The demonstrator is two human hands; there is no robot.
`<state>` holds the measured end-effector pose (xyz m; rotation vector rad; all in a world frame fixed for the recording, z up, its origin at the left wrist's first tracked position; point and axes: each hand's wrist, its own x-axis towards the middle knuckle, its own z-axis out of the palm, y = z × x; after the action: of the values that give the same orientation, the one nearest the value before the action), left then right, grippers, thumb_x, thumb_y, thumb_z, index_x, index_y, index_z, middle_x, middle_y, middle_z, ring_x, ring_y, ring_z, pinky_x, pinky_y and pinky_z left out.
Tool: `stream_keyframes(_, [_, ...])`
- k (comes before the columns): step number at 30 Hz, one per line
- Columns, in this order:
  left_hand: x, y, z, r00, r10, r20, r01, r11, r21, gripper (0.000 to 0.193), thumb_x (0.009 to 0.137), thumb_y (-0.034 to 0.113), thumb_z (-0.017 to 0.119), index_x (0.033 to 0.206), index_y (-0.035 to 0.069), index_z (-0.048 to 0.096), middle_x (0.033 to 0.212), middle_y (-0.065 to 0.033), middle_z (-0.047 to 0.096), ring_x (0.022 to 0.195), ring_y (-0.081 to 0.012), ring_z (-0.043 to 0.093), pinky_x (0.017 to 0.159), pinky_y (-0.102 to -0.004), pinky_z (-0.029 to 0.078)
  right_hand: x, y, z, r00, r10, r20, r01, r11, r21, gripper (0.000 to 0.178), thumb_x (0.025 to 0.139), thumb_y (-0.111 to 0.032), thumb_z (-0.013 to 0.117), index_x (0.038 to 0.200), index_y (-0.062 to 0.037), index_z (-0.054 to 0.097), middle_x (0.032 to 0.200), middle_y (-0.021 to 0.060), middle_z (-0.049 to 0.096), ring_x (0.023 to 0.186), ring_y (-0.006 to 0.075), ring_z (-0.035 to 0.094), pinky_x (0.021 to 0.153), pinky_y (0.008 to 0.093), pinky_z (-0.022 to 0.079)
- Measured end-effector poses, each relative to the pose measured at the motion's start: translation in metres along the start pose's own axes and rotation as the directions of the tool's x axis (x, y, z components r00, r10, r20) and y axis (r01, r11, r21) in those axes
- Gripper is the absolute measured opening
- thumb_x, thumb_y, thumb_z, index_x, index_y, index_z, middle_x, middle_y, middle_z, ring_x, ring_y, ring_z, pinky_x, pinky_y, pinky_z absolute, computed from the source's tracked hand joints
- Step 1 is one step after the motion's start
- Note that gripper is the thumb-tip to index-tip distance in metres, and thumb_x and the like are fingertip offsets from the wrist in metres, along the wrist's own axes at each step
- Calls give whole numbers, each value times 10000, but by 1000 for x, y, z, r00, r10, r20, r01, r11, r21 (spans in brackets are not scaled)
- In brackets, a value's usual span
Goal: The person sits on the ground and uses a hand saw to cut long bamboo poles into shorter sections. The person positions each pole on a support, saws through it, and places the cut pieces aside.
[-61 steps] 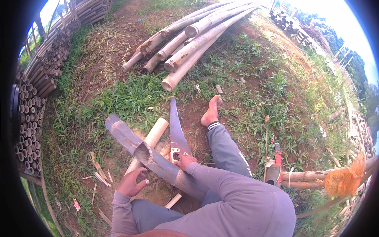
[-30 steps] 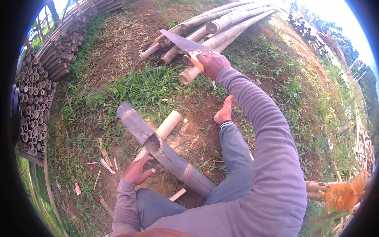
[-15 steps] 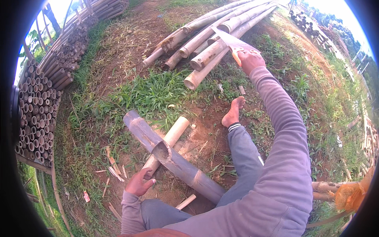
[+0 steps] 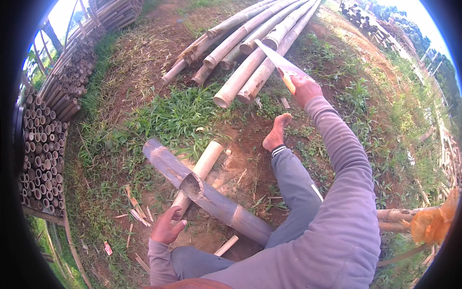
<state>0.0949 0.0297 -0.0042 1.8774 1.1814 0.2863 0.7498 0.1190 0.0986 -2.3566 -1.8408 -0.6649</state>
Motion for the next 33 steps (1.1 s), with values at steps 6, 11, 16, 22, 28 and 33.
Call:
stream_keyframes(6, [-10,-30,0,995,-90,-44,92,995,43,600,908,220,850,1433,40,620,1145,-195,762,1059,-335,747,947,-443,590,-134,-31,-1,988,7,-155,38,958,285,278,865,-120,769,1121,-80,669,1001,170,738,959,389,739,859,496,604])
stream_keyframes(11, [16,11,19,999,30,17,-29,998,-62,574,913,188,843,1422,40,624,1130,-176,755,1046,-325,745,937,-439,596,-254,6,31,975,207,-84,-199,975,100,262,822,-72,797,1015,-83,620,942,157,709,885,389,722,827,501,576])
stream_keyframes(16, [27,26,22,996,82,-27,-81,996,45,540,909,174,844,1390,28,644,1176,-182,753,1054,-308,746,942,-423,598,-373,51,117,836,411,365,-395,911,-122,354,864,-114,782,1199,-88,670,1164,165,753,1032,385,741,937,491,583])
stream_keyframes(22, [38,21,28,1000,-6,-30,8,997,76,523,895,169,851,1363,24,667,1144,-182,768,1041,-303,756,947,-425,601,-291,51,137,339,297,893,-427,894,-135,570,935,-392,785,1383,-47,708,1363,251,724,1337,367,675,1132,471,547])
stream_keyframes(28, [58,11,36,999,-8,-44,12,997,78,494,885,146,845,1332,14,683,1136,-183,785,1028,-316,774,949,-424,604,-25,-78,213,686,327,650,-717,157,679,1098,826,-707,843,1549,56,527,1446,250,674,1363,360,640,1160,433,501])
stream_keyframes(33, [67,-4,31,996,-19,-92,27,996,91,496,875,143,851,1327,25,686,1093,-163,790,1005,-310,769,920,-434,604,99,-155,259,583,207,785,-504,-666,550,927,852,-624,885,1462,-15,544,1354,226,674,1282,453,634,1141,671,444])
